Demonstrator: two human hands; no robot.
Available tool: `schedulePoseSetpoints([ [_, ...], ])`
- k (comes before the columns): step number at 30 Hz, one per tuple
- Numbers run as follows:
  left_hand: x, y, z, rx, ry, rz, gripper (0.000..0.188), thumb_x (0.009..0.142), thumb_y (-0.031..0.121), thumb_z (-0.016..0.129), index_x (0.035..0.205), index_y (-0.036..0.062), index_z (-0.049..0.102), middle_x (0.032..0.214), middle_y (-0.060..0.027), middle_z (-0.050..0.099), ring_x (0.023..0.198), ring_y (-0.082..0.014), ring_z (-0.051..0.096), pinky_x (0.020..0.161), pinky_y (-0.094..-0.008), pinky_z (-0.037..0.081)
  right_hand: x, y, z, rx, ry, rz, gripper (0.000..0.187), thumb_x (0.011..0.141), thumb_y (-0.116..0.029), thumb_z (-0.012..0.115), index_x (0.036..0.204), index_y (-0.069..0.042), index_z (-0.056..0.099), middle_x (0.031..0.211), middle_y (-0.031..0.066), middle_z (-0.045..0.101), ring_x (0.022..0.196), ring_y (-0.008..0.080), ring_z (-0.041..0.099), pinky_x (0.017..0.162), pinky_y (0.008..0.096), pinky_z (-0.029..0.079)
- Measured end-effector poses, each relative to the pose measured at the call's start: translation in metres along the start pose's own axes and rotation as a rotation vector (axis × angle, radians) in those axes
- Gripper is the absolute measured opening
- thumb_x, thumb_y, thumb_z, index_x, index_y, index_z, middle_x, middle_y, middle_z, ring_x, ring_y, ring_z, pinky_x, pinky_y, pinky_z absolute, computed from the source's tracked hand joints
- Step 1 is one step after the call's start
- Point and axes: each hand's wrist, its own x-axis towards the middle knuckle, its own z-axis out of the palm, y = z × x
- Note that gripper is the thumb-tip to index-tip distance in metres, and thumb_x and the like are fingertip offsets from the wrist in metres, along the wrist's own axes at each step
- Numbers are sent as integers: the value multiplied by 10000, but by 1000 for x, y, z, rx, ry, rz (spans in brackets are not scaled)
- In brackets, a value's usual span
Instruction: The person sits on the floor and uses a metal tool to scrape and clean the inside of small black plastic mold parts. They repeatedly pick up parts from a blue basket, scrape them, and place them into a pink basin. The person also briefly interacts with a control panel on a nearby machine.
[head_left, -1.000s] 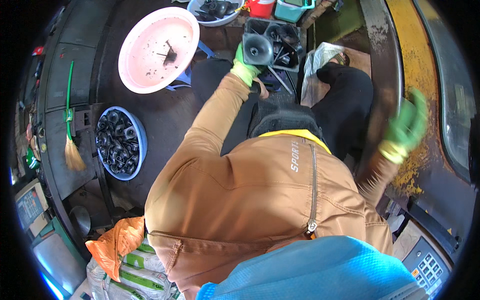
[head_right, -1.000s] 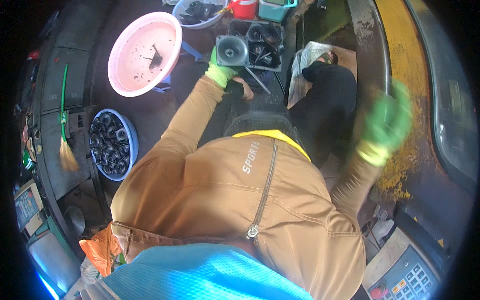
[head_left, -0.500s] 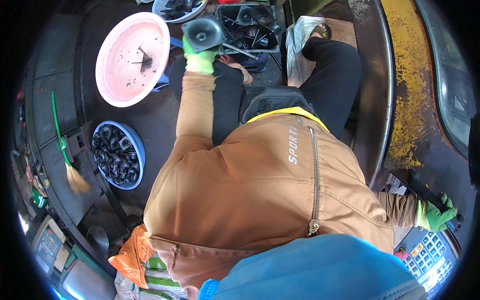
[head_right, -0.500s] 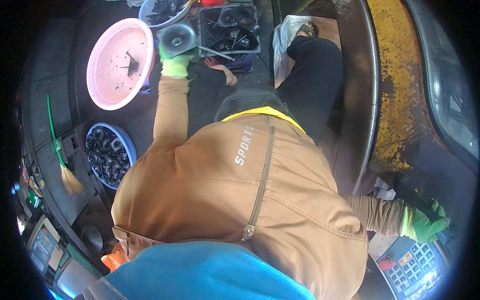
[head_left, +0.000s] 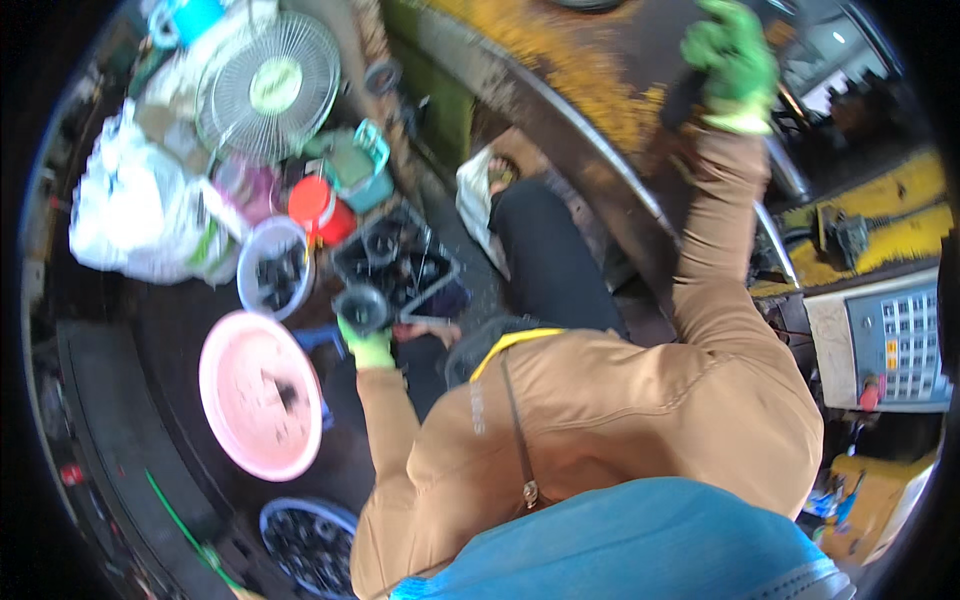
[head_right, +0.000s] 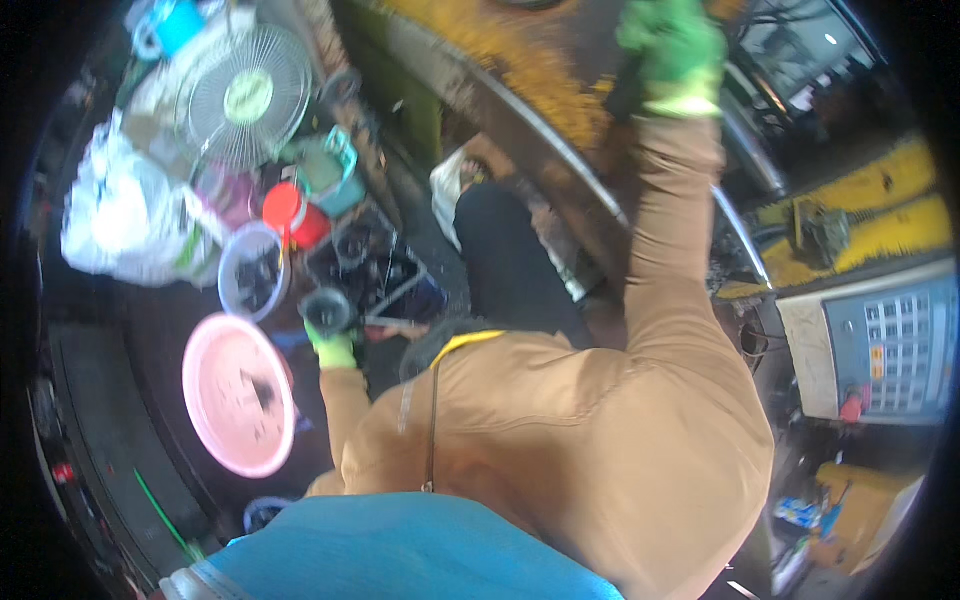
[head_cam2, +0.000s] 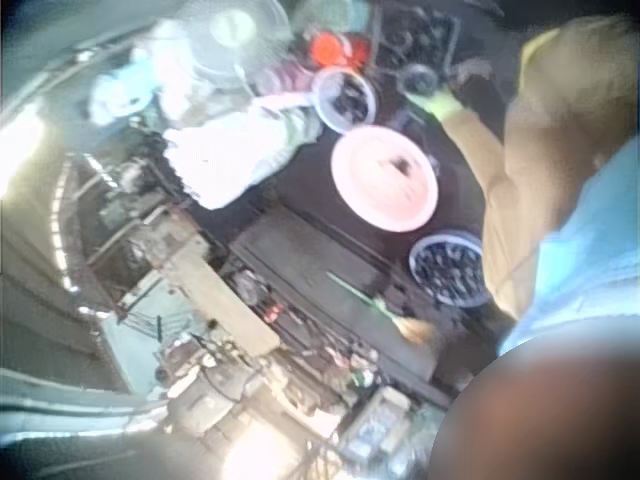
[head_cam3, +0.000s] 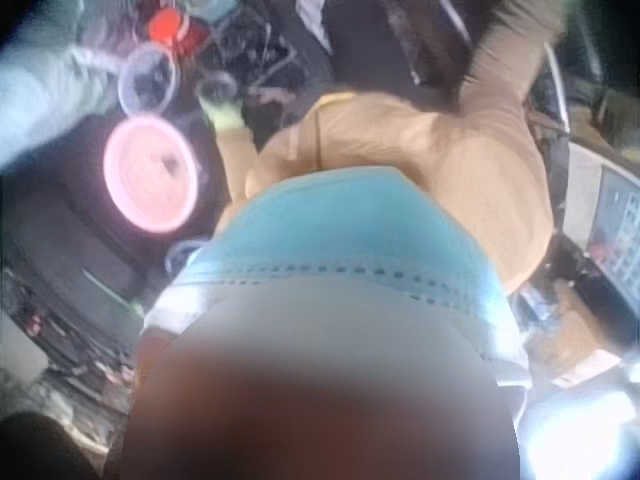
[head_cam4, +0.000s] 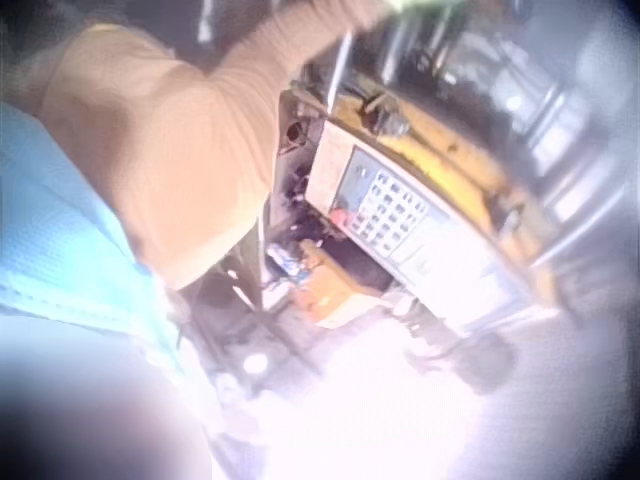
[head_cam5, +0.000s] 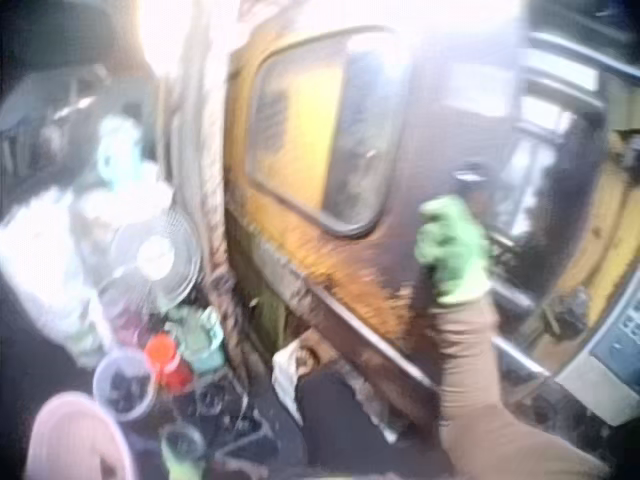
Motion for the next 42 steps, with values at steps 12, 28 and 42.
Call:
schedulePoseSetpoints([
  [12, -6, 10, -45, 388, -3, 195, 404, 993, 426, 382, 1030, 121, 644, 1046, -46, 666, 977, -225, 615, 928, -417, 486, 101, 80, 104, 53, -42, 548, 403, 867, -336, 667, 1096, -24, 555, 784, 53, 614, 648, 154, 602, 611, 307, 496],
  [28, -9, 33, -30, 521, 167, 226, 405, 979, 453, 400, 1036, 135, 645, 1039, -36, 667, 968, -219, 617, 922, -411, 487, 187, 249, -330, -1035, 615, 241, 547, 874, -422, 586, 1242, -18, 565, 1051, 153, 681, 884, 238, 656, 764, 350, 517],
  [42, -13, 9, -37, 506, 226, 284, 408, 966, 477, 417, 1041, 147, 645, 1032, -27, 668, 960, -214, 619, 918, -406, 489, 242, 304, -397, -1411, 445, 369, 485, 930, -403, 392, 1056, -18, 656, 1077, 274, 637, 1065, 445, 584, 898, 508, 462],
])
